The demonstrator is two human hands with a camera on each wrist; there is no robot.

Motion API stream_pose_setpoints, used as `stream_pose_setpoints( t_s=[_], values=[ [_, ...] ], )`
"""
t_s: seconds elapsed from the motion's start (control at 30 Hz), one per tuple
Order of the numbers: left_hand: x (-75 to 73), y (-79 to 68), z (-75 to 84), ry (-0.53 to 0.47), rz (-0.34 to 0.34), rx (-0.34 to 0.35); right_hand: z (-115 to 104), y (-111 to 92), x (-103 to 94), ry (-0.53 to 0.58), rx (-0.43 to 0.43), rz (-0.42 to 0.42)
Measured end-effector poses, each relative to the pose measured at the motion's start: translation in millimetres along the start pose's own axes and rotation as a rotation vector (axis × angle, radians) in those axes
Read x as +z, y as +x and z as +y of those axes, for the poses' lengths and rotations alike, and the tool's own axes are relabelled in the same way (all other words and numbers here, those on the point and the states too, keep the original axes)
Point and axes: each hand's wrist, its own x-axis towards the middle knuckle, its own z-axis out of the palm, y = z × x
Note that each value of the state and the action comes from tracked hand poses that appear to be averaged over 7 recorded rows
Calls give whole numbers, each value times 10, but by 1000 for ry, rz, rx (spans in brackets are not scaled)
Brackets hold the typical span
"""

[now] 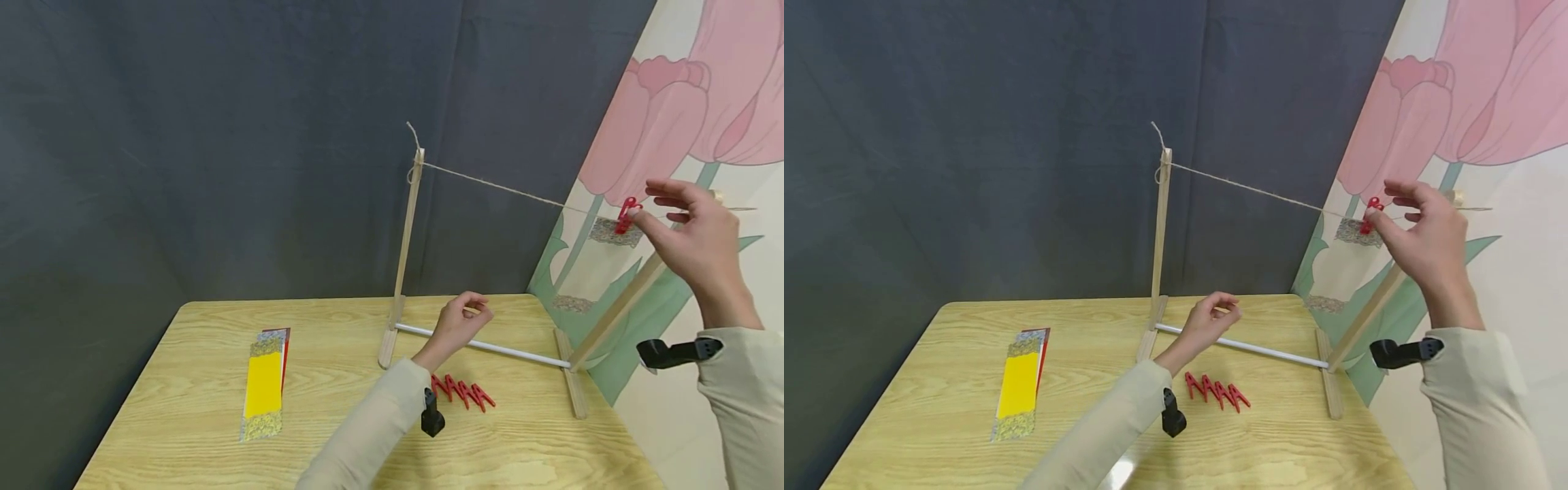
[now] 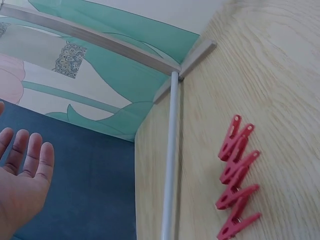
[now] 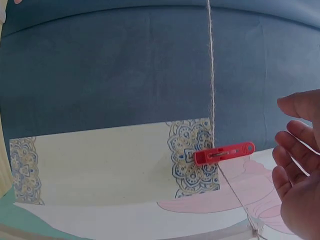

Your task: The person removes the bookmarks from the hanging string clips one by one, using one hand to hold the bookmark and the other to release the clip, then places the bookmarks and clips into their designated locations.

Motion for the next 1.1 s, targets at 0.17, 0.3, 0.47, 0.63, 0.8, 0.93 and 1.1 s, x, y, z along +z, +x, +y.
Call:
stream_pose_setpoints(
  t_s=[0.17, 0.3, 0.47, 0.63, 0.8, 0.93, 1.1],
  values=[
    [56, 69, 46, 7, 13, 20, 60, 54, -28, -9, 13, -54],
    [79, 105, 72, 6, -2, 28, 90, 97, -50, -18, 13, -111],
    [114, 141, 84, 19, -6, 27, 121, 148, -67, -40, 27, -190],
    [172, 180, 75, 23, -2, 28, 165, 196, -69, -51, 28, -229],
    [221, 206, 35, 22, 1, 4, 202, 229, -62, -54, 9, -254],
    [224, 216, 4, 24, 0, 0, 220, 256, -59, -69, 21, -302],
    [264, 229, -22, 30, -1, -1, 252, 263, -60, -44, 22, -347]
  ],
)
